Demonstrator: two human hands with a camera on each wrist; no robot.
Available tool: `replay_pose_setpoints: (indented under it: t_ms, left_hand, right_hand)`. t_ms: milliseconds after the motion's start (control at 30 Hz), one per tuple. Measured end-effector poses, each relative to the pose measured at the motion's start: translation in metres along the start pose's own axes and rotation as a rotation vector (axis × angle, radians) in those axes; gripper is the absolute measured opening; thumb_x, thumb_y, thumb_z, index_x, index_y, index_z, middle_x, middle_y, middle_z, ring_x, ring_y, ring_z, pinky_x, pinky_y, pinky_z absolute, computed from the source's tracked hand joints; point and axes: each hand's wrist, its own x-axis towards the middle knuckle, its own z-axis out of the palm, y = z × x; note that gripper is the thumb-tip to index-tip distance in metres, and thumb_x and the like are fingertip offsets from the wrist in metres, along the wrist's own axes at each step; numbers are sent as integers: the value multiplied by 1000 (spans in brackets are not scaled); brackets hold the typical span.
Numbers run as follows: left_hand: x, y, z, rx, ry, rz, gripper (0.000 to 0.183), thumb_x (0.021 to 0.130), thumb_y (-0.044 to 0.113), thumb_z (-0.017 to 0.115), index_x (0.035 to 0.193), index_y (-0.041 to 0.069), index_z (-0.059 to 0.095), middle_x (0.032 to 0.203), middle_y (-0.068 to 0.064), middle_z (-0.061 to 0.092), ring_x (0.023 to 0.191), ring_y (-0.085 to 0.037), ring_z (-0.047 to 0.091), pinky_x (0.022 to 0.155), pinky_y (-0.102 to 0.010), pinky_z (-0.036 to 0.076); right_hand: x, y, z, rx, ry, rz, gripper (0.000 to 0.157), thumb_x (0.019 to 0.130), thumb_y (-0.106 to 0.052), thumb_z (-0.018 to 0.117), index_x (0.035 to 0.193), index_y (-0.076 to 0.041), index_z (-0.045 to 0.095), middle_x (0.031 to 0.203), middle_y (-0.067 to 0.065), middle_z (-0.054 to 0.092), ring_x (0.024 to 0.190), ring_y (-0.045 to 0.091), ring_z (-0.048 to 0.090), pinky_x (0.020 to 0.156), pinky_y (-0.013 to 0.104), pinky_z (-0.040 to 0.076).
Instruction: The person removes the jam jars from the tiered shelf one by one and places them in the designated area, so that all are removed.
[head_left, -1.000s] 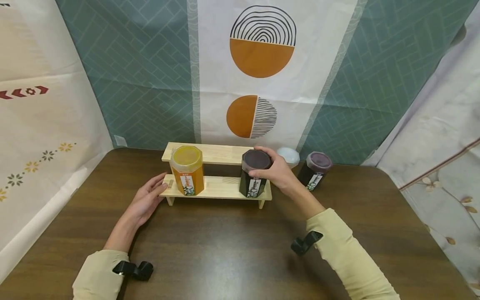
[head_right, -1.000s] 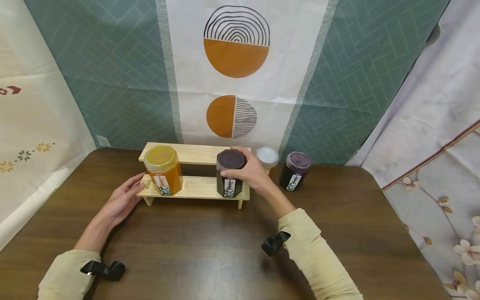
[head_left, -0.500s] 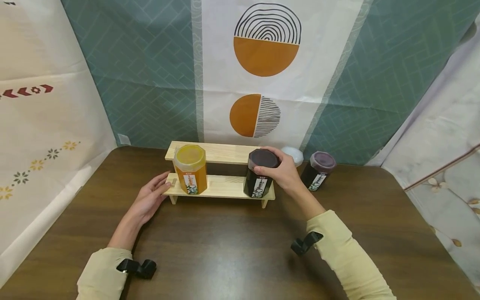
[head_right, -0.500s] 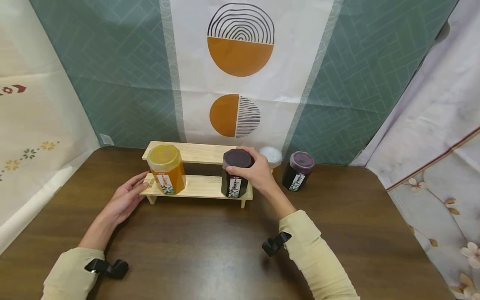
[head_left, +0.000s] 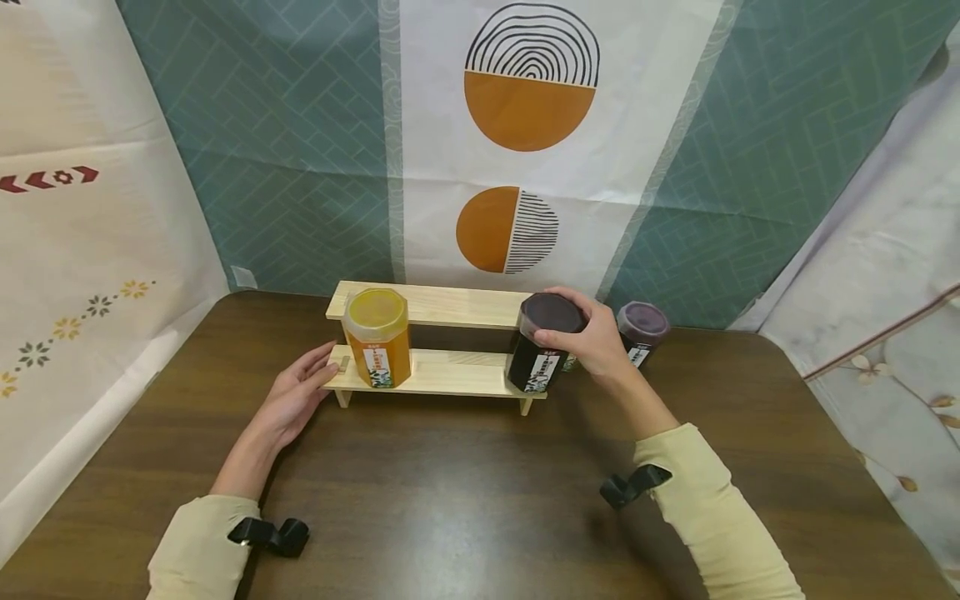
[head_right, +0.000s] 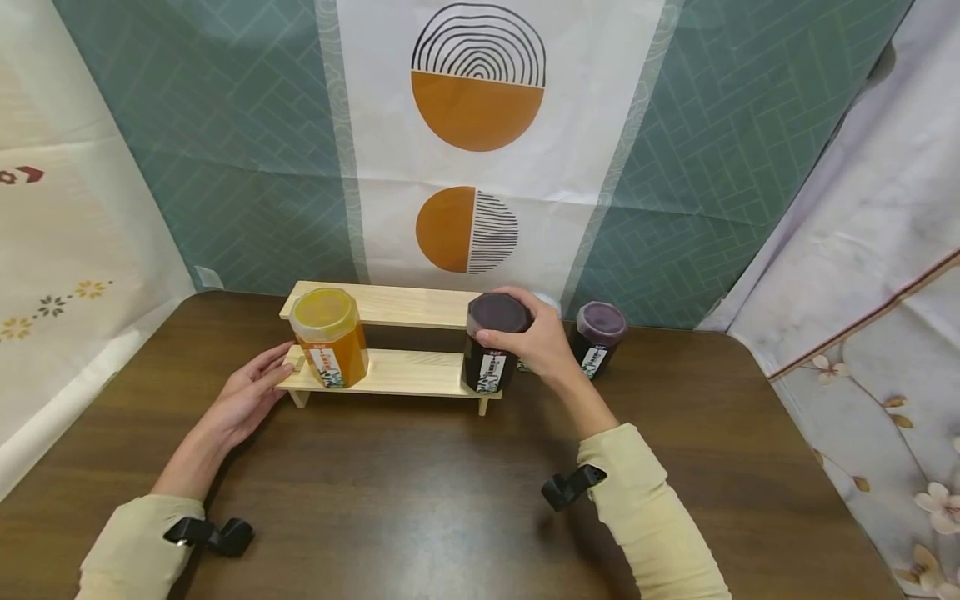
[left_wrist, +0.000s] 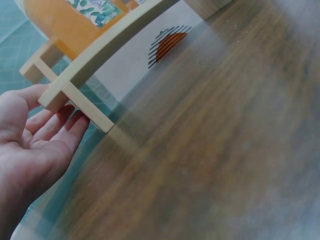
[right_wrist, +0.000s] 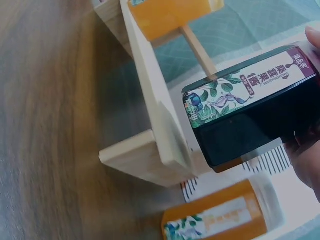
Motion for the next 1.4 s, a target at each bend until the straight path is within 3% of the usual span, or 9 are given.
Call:
replay_pose_setpoints:
  t_ms: [267,400,600,1100,1400]
  left_hand:
    - [0,0,-1,-2,-3,2,68,103,18,50,152,-5,10,155,-27,10,116,-2,47,93,-16,42]
    - [0,0,-1,-14,-4,-2,67,103,17,49,152,-5,10,155,-28,11,113,0,49,93,-16,43]
    - [-1,2,-1,-15,-3,7,66,103,15,48,152,-6,10,154,-28,11,113,0,49,93,-16,42]
    - [-4,1,-1,-23,-1,6,64,103,14,48,152,-5,10,154,-27,13,113,0,49,94,-17,41]
    - [-4,1,1,-23,1,-4,65,103,15,48,152,-5,11,155,-26,13,116,-2,47,94,-17,41]
  right_hand:
    - [-4,0,-24,49,16,13,58,77,3,75,131,4,54,112,4,60,95,21,56,74,26,53]
    - [-8,3,-35,32,21,24,55,77,5,74,129,0,56,110,3,60,93,19,56,73,25,53]
    - [-14,11,-46,-18,30,31,55,76,7,74,127,5,55,110,3,57,93,17,54,74,22,51]
    - [-30,52,-46,-48,13,76,57,75,7,75,127,10,53,102,-2,60,89,10,56,74,22,51]
    - [-36,66,-46,9,-42,55,61,72,9,77,128,7,52,108,-5,61,95,12,57,80,23,49]
